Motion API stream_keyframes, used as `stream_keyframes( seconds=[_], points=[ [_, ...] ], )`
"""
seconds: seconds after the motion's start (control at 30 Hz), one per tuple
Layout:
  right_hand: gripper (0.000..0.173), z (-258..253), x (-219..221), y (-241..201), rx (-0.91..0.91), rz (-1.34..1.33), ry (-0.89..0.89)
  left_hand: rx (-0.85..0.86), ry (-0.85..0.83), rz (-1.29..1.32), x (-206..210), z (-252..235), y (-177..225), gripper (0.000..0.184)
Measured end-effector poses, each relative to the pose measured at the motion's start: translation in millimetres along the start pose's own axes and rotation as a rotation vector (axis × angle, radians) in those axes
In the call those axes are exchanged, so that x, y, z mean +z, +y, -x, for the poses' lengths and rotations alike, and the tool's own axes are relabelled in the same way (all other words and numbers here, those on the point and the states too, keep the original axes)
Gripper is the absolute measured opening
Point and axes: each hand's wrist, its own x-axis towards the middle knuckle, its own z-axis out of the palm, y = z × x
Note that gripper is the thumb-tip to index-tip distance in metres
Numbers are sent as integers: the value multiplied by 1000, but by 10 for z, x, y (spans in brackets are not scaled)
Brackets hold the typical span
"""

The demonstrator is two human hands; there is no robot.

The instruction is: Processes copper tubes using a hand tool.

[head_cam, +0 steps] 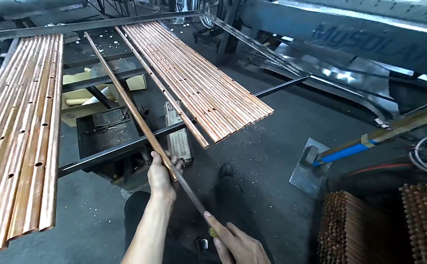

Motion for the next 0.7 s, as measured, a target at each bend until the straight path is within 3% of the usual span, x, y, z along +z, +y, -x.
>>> stream_keyframes(
  seconds=[0.2,0.4,0.6,0.7],
  points=[
    [41,40,37,-58,1,107,-2,11,-30,130,19,-24,-54,60],
    [42,-301,185,-105,-42,101,49,1,-92,246,2,-76,-72,63],
    [40,-49,7,-122,-1,75,-49,7,-78,263,3,-76,-69,61],
    [42,-430,172,-37,-72,112,57,7,-80,247,32,-59,-84,61]
  ],
)
